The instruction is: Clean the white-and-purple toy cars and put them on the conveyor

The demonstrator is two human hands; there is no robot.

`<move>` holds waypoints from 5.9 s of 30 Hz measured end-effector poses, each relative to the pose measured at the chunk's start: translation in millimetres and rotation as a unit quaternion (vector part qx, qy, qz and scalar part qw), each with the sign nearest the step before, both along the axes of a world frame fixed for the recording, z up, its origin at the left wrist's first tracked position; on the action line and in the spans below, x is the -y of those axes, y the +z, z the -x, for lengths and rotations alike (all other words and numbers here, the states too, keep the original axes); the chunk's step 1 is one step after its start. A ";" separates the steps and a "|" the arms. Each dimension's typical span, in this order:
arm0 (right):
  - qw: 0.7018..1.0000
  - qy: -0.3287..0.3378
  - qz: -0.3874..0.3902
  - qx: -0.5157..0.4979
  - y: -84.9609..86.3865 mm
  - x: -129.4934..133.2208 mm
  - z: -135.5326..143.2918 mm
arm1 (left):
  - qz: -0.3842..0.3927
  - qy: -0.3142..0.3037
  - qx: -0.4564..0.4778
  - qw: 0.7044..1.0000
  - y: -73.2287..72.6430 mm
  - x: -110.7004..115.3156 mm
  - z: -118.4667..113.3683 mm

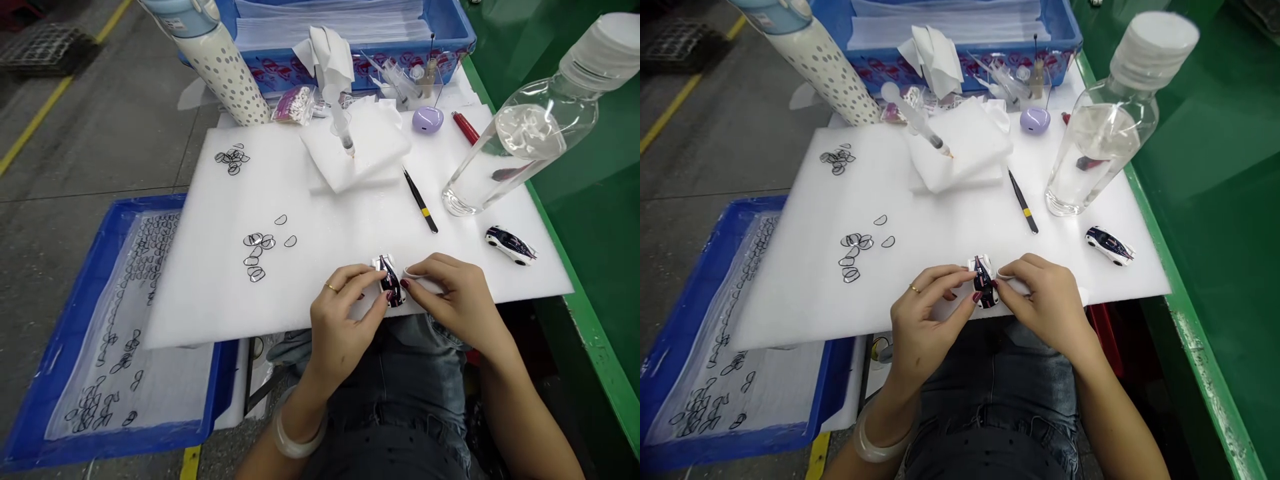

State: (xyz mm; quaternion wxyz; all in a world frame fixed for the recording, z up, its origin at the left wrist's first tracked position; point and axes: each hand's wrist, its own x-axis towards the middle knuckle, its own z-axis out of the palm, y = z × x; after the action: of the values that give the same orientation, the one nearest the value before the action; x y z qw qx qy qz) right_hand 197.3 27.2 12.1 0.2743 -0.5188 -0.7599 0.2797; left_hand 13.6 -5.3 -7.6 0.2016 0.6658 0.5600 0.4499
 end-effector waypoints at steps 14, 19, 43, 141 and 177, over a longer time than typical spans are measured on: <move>0.993 -0.008 -0.115 0.025 5.9 -21.5 0.9 | 0.076 -0.008 0.005 0.997 4.4 -5.2 1.1; 0.949 -0.068 -0.263 0.162 11.2 -23.6 -1.0 | 0.114 -0.083 0.067 0.988 4.0 -5.2 18.8; 0.948 0.000 -0.318 0.006 -28.2 25.0 10.5 | 0.077 -0.042 0.024 0.996 -0.3 -8.5 10.6; 0.872 -0.346 -0.324 0.124 -27.5 9.6 -60.9 | 0.036 -0.125 -0.067 0.989 -1.7 -25.8 38.9; 0.792 0.111 0.141 -0.583 46.7 -33.3 77.3 | 0.074 -0.029 0.072 0.994 2.8 -25.3 30.1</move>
State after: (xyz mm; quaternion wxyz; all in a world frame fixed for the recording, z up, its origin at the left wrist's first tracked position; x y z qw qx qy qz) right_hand 120.0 60.5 58.7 0.5563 -0.2025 -0.4601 0.6617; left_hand -16.5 20.1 -4.8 0.3026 0.6310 0.5566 0.4477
